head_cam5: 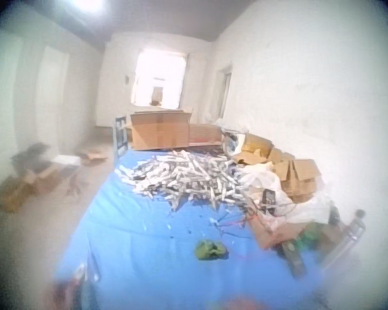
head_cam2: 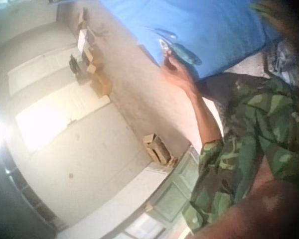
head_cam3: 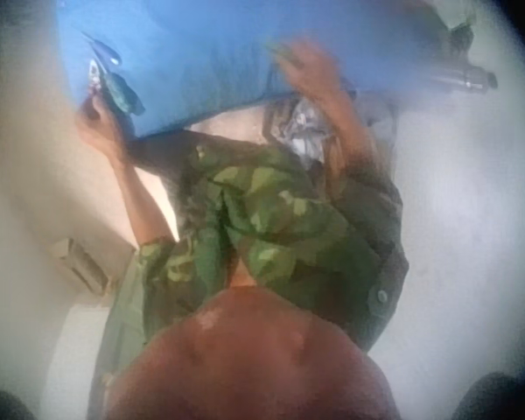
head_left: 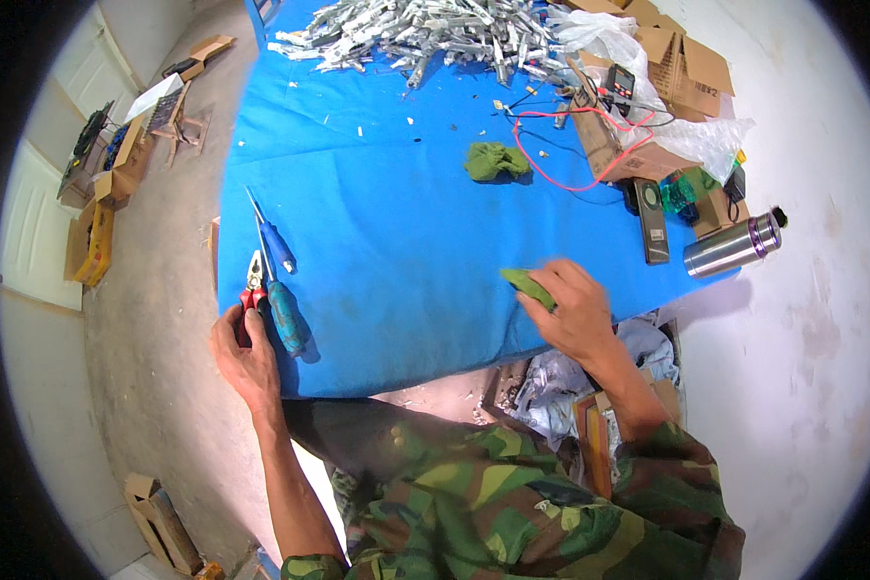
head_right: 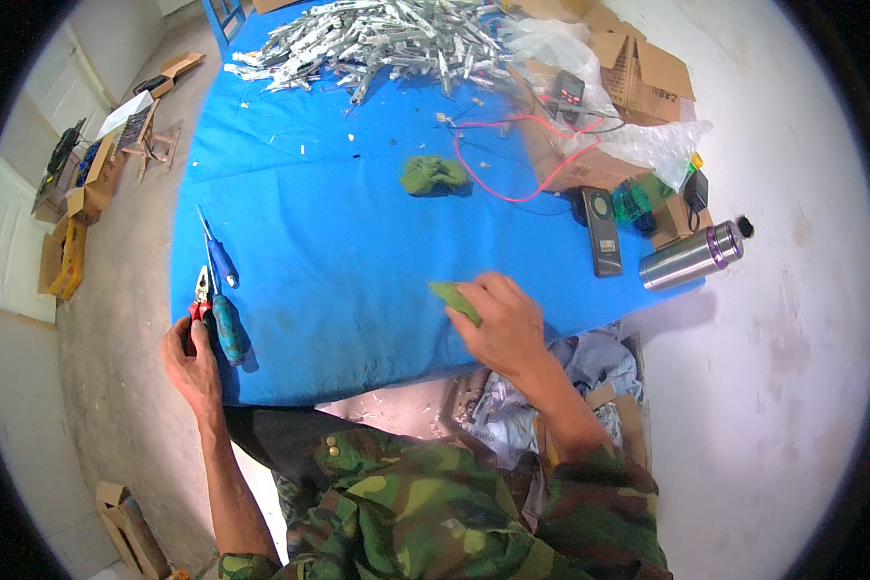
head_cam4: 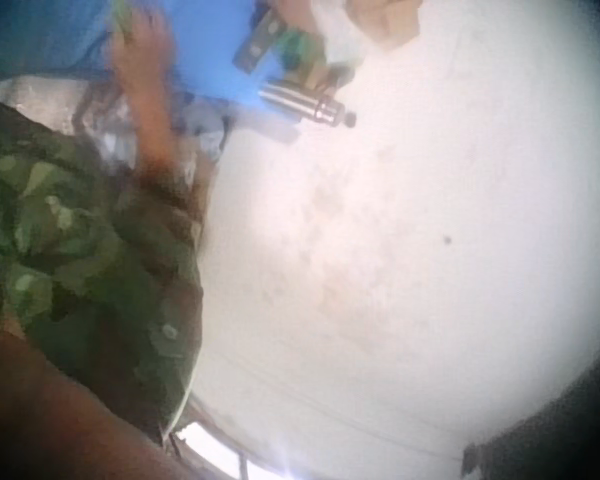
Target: The person uses pliers and a screwdriver to assemble small metal components on a table, then wipes one of the parts with a cloth.
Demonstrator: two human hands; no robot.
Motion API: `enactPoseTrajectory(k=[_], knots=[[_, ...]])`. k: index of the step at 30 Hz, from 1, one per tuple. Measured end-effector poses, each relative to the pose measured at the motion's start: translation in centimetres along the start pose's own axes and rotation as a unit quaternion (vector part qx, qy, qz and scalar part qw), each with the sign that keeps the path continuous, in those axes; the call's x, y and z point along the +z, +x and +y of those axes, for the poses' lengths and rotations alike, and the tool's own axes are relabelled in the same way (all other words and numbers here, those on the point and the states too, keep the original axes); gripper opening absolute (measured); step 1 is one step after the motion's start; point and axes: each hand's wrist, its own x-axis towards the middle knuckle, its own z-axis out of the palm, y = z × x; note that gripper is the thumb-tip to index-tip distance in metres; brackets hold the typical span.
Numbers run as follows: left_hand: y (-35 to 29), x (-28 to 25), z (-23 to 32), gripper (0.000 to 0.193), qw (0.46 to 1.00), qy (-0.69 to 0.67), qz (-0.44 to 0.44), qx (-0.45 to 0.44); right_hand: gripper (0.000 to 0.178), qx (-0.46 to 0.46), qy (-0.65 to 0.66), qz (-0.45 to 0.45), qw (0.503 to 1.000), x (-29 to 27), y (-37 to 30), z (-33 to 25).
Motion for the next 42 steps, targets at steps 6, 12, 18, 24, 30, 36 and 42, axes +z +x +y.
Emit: enactPoseTrajectory(k=[6,12,18,24,30,36,42], knots=[[-0.4,-0.6,0.2,0.029,1.0,0.021,-0.006,-0.011,0.023,0.111,-0.077,-0.044,0.99,-3.2,-5.9,2.9],[-0.5,-0.6,0.2,0.027,1.0,0.004,0.001,-0.014,0.022,0.129,-0.096,0.02,0.987,-4.0,-3.7,3.4],[-0.3,-0.4,0.4,0.025,1.0,0.011,0.004,-0.007,0.031,0.096,-0.118,0.011,0.988,-1.0,1.7,4.3],[-0.2,-0.7,0.6,0.025,0.999,0.028,0.003,-0.019,0.045,0.022,-0.096,0.042,0.994,2.1,6.3,1.1],[0.0,-0.6,0.9,0.024,1.0,-0.005,0.001,-0.027,0.043,-0.056,0.039,0.023,0.997,7.2,12.0,-3.3],[-0.1,-0.5,1.0,0.022,0.999,-0.014,0.002,-0.031,0.034,-0.027,0.091,0.018,0.995,12.0,19.2,-2.3],[-0.1,-0.9,0.9,0.02,1.0,0.005,0.004,-0.02,0.04,0.138,0.122,-0.008,0.983,15.5,28.7,0.7]])
